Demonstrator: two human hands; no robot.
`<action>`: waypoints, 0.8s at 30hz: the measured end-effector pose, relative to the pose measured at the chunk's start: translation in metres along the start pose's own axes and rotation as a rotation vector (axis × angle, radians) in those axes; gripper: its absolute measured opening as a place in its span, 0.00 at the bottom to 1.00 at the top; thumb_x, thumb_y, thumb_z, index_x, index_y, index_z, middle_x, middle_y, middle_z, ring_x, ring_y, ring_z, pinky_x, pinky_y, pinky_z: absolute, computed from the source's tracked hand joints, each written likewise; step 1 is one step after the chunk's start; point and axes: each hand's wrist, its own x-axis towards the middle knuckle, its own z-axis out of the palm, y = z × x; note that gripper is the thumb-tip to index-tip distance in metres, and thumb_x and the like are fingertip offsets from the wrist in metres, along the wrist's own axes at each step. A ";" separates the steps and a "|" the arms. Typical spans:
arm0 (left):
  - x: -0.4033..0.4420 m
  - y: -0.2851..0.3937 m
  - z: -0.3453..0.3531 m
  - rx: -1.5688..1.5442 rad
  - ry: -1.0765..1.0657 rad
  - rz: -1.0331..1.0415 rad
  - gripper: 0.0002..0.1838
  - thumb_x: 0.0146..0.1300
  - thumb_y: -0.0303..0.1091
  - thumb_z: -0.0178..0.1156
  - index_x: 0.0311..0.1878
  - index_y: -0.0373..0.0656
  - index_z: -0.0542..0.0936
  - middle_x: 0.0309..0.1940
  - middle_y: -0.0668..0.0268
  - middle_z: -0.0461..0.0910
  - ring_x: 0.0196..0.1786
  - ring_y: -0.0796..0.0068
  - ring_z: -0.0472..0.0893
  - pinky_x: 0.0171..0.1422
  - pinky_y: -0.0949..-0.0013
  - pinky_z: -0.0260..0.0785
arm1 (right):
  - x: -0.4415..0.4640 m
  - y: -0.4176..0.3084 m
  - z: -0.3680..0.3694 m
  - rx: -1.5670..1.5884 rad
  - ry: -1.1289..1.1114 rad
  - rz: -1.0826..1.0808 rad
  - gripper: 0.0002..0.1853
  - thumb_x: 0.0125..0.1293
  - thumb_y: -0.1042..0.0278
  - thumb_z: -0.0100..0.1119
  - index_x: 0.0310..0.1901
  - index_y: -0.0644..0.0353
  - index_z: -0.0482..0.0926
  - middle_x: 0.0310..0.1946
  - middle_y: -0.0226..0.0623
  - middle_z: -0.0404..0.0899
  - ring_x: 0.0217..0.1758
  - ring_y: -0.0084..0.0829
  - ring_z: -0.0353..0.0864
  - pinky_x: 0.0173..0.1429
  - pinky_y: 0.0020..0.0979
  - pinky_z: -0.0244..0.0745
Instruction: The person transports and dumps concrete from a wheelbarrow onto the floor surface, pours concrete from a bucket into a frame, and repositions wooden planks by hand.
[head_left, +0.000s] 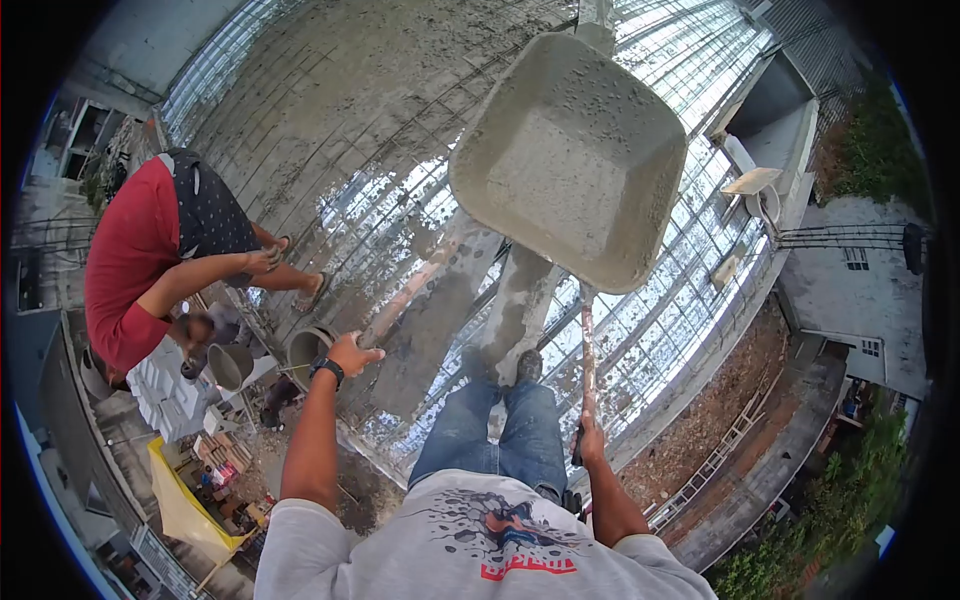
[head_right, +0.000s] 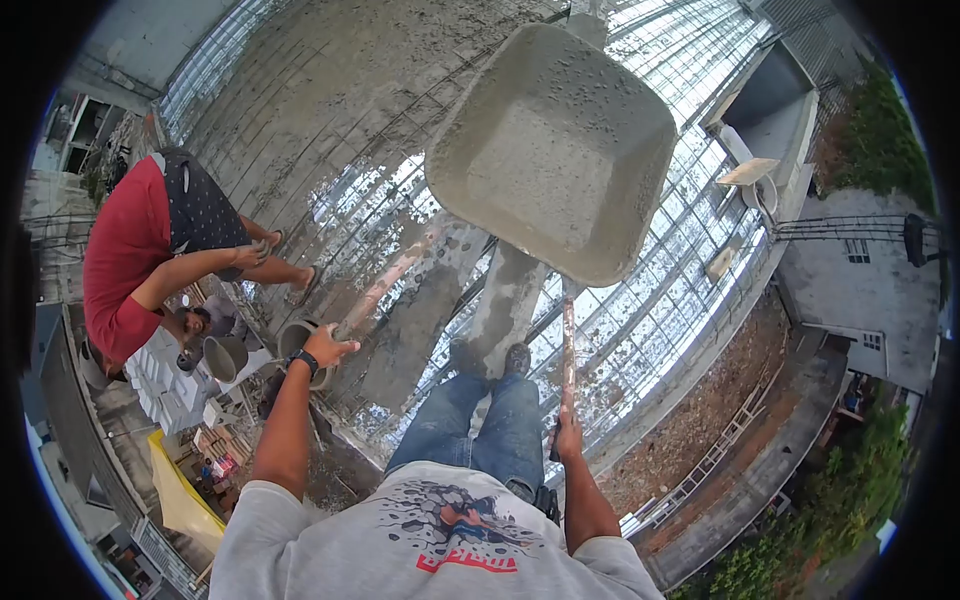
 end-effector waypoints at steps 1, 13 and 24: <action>-0.002 -0.018 0.008 0.008 -0.007 -0.013 0.39 0.44 0.53 0.72 0.53 0.33 0.74 0.22 0.63 0.79 0.19 0.74 0.77 0.27 0.69 0.71 | 0.000 0.022 0.001 0.007 0.000 0.001 0.24 0.65 0.38 0.50 0.31 0.55 0.68 0.15 0.32 0.67 0.12 0.27 0.68 0.16 0.30 0.66; -0.052 -0.160 0.100 0.172 0.116 -0.175 0.50 0.40 0.58 0.72 0.55 0.23 0.68 0.49 0.40 0.76 0.53 0.51 0.79 0.55 0.60 0.71 | -0.052 0.146 -0.020 -0.014 0.015 -0.004 0.23 0.67 0.41 0.50 0.32 0.57 0.68 0.15 0.31 0.67 0.11 0.25 0.67 0.14 0.28 0.63; -0.105 -0.211 0.120 0.249 0.205 -0.128 0.51 0.43 0.60 0.69 0.62 0.29 0.66 0.55 0.43 0.74 0.58 0.52 0.75 0.62 0.61 0.66 | -0.083 0.236 0.002 -0.063 0.065 -0.100 0.22 0.68 0.44 0.50 0.31 0.59 0.69 0.14 0.32 0.66 0.09 0.25 0.66 0.11 0.29 0.62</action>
